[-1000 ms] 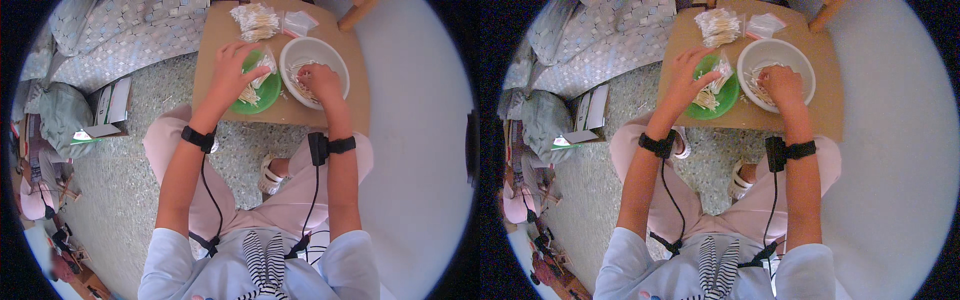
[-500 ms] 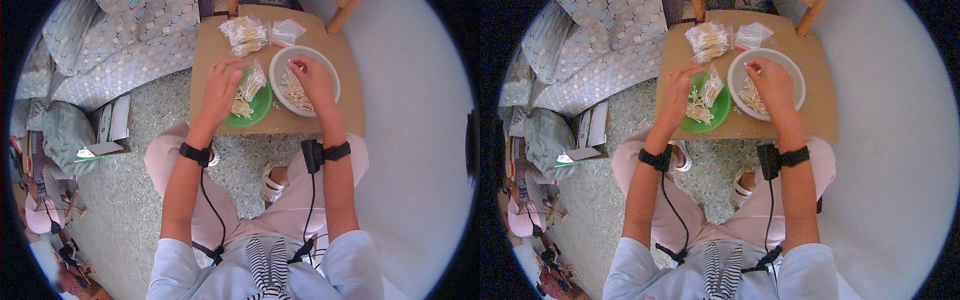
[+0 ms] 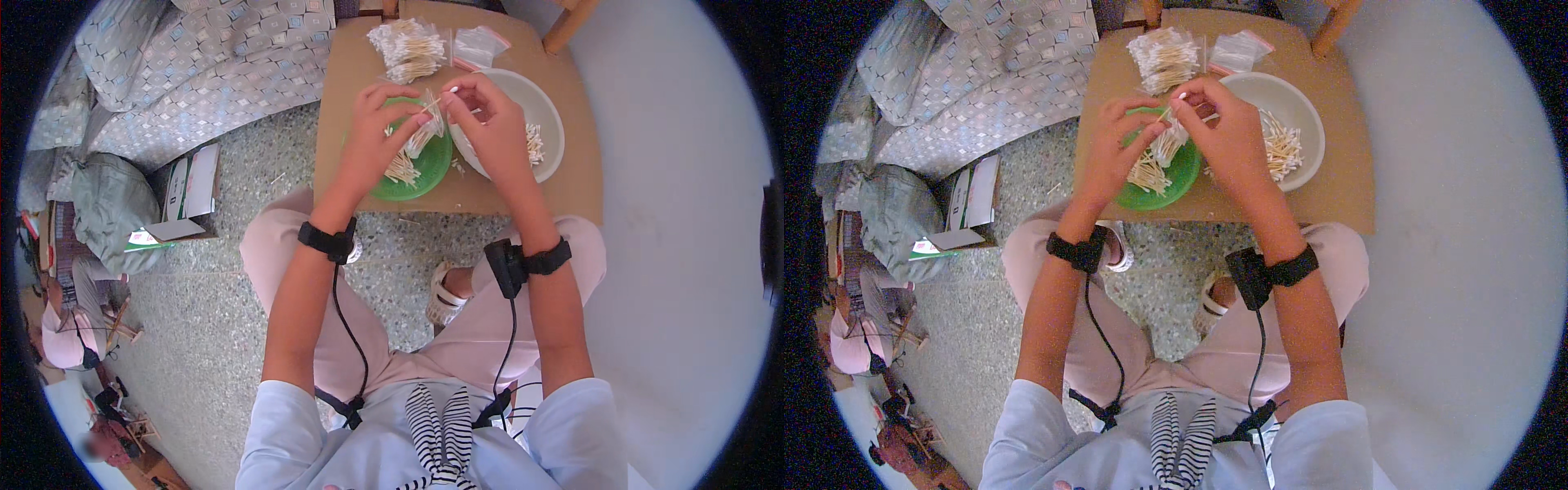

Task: Packaging a count of cotton swabs into small plastic zip-lock bags at a workstation.

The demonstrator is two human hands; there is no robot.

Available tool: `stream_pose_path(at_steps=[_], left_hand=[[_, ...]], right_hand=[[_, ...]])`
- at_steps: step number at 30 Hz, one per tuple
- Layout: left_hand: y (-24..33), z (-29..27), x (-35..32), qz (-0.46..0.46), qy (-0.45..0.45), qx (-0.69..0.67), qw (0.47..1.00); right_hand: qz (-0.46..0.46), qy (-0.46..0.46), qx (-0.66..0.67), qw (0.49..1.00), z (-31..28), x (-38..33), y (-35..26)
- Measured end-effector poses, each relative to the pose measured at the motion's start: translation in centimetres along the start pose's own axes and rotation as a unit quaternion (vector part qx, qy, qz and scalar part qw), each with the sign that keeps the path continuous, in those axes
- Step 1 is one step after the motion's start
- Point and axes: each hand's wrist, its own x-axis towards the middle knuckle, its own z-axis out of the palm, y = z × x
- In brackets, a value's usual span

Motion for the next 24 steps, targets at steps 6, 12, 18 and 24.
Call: stream_pose_path(at_steps=[6, 12, 18, 24], left_hand=[[-0.1, -1.7, 0.5, -0.07, 0.061, -0.057, 0.994], [0.5, -2.5, 0.5, -0.08, 0.063, -0.097, 0.99], [0.7, -3.2, 0.6, -0.088, 0.044, -0.132, 0.986], [0.7, -3.5, 0.7, -0.032, 0.054, -0.08, 0.995]], right_hand=[[-0.004, -0.032, -0.065, 0.997, -0.7, -0.2, 0.7], [-0.003, -0.113, -0.115, 0.987, 0.0, -0.8, 1.2], [0.01, -0.031, -0.045, 0.998, -0.2, -0.3, 0.3], [0.042, -0.029, 0.073, 0.996, -0.1, 0.0, -0.1]])
